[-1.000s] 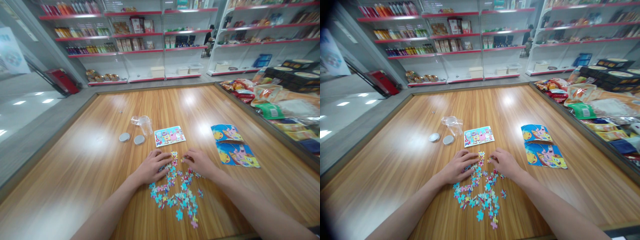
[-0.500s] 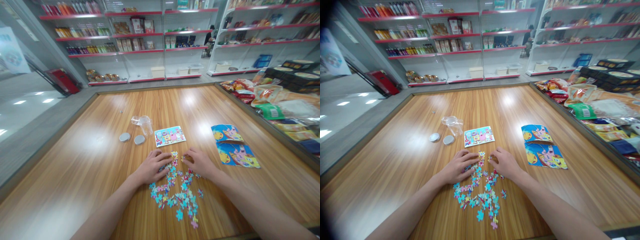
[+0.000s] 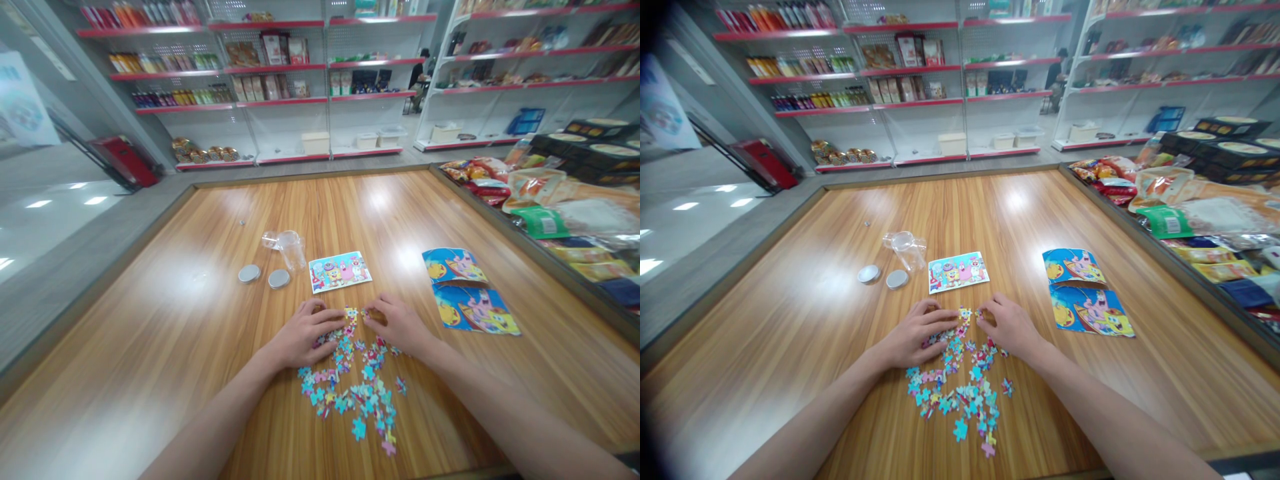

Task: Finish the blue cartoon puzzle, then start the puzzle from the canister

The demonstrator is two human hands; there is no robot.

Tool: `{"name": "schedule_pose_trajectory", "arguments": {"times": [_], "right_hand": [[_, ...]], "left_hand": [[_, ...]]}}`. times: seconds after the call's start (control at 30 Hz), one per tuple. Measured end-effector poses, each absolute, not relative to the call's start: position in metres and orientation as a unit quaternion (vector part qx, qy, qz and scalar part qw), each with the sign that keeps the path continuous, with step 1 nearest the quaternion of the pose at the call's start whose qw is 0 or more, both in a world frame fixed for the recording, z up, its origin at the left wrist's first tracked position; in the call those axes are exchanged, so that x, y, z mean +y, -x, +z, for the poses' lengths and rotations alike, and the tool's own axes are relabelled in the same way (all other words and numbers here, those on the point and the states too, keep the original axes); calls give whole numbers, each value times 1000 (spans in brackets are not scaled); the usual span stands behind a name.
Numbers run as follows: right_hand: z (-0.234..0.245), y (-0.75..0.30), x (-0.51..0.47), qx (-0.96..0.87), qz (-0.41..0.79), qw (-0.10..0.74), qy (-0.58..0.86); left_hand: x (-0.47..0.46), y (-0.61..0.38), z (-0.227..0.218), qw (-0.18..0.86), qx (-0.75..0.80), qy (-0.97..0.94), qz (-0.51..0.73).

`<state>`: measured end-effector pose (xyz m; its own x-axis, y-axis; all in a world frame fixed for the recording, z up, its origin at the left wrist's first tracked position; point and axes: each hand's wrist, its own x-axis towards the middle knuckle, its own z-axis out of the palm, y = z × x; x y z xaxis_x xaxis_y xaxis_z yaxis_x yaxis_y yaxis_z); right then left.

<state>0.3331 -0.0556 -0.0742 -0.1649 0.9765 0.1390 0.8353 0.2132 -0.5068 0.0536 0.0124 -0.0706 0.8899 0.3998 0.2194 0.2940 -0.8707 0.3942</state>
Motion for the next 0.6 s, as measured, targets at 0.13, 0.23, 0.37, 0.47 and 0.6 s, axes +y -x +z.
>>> {"name": "schedule_pose_trajectory", "arguments": {"times": [0.13,0.23,0.37,0.47,0.6], "right_hand": [[-76,-334,-54,-745,164,223,607],[-78,-334,-53,-739,173,226,610],[-77,-334,-53,-735,179,234,610],[-75,-334,-54,-742,177,231,603],[-73,-337,-55,-755,182,228,587]], "left_hand": [[13,-54,-70,188,174,-956,140],[14,-53,-70,194,169,-957,137],[15,-52,-72,196,160,-957,139],[15,-52,-72,198,160,-957,136],[14,-51,-72,198,164,-958,129]]}}
